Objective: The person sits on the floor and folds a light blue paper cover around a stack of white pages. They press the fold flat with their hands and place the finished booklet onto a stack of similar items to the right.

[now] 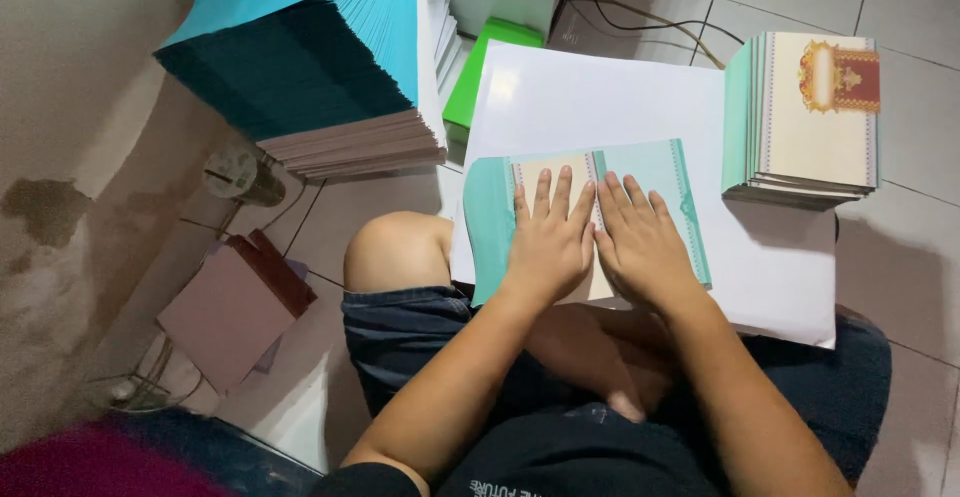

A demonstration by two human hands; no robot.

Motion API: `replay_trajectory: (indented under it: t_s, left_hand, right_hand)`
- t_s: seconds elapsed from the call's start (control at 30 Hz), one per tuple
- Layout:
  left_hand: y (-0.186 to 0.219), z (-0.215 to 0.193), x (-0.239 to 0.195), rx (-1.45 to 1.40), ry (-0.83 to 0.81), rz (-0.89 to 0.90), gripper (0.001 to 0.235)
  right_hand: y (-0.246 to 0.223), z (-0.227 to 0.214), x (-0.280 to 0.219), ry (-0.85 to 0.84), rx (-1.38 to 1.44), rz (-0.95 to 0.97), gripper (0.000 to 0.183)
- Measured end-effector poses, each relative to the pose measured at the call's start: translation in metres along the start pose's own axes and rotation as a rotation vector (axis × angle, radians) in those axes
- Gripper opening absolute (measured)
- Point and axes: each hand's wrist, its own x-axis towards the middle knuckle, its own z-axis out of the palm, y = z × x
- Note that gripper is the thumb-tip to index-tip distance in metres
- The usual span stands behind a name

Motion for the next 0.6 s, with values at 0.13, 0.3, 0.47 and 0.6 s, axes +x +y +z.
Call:
replay_trajectory:
  t_s: [0.13,0.3,0.47,0.6]
  left_hand:
    - [0.000,-0.003,0.004,-0.051,0.001,-0.085,0.054]
    - [-0.001,-0.010,0.006,-0.069,-0.162,-0.073,0.058]
    - [-0.003,-0.009,0.007,-0.025,-0.191,-0.058,0.060]
    - [-0.002,-0.010,0.007,-0.022,-0.151,-0.067,0.059]
  right_hand:
    - [0.000,0.002,-0.007,-0.036,0.044,-0.009,0.070]
    - [0.008,0.021,-0.046,-0.077,0.000,-0.061,0.073]
    - [0.021,0.009,0.016,-0.012,0.052,-0.086,0.067]
    - [0.019,0.003,0.036,0.067,0.056,-0.100,0.065]
